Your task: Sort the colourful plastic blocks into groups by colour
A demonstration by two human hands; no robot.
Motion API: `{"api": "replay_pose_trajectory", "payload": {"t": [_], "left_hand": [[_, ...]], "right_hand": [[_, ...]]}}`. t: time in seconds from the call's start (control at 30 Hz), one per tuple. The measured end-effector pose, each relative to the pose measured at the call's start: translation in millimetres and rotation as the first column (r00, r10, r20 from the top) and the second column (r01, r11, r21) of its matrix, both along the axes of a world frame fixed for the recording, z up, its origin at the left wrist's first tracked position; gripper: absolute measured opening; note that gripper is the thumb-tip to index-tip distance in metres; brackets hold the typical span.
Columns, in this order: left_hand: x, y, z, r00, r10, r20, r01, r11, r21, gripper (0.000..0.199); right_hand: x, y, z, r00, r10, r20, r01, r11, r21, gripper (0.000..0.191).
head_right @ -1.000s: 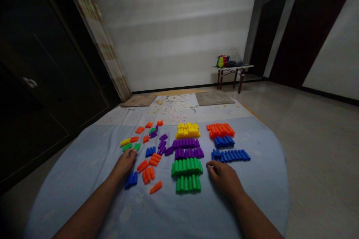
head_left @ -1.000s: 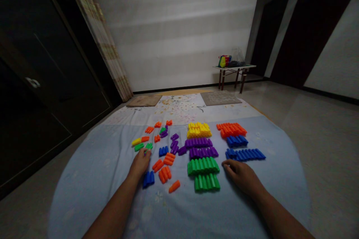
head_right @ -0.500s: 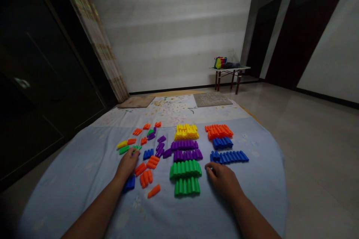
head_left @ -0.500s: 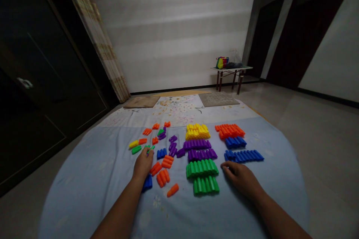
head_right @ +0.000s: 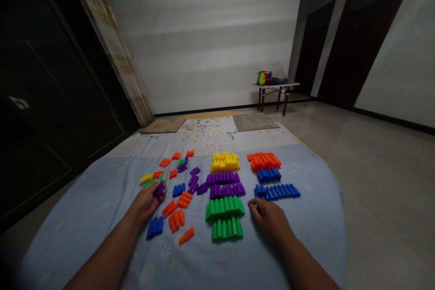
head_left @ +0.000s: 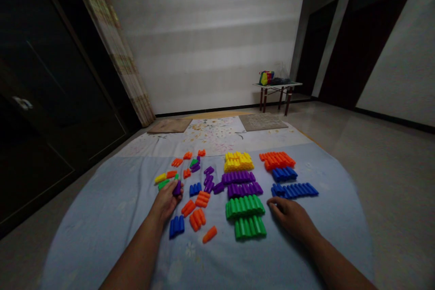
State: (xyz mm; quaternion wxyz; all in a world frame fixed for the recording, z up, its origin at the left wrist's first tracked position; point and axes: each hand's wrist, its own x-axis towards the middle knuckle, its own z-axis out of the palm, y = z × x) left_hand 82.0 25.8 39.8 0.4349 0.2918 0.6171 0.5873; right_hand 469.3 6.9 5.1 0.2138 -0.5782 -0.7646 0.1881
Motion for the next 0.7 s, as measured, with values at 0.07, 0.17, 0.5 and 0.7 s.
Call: {"api": "replay_pose_trajectory", "payload": {"t": [0.07,0.17,0.5,0.7], "left_hand": [[1,-3,0.4,0.999,-0.011,0.045,0.012,1.0,-0.008,0.014],[5,-5,0.7,0.998,-0.011,0.055,0.012,1.0,-0.02,0.025],[-5,-1,4.1,0.976,-0.086,-0.199,0.054,0.985,-0.161,0.037],[-8,3,-1.3,0.941,-0.115,-0.319,0.081,0.99,-0.118,0.023]], "right_hand": [[0,0,-0.8,1.0,-0.001,0.005,0.001,1.0,0.0,0.033],[0,0,-0.3,1.0,0.005,0.009,-0.005,1.0,0.004,0.033],[-1,0,1.6,1.0,-0.003,0.005,0.003,1.0,-0.019,0.033],[-2,0,4.2,1.0,-0.003,0.008,0.003,1.0,-0.03,0.032]]}}
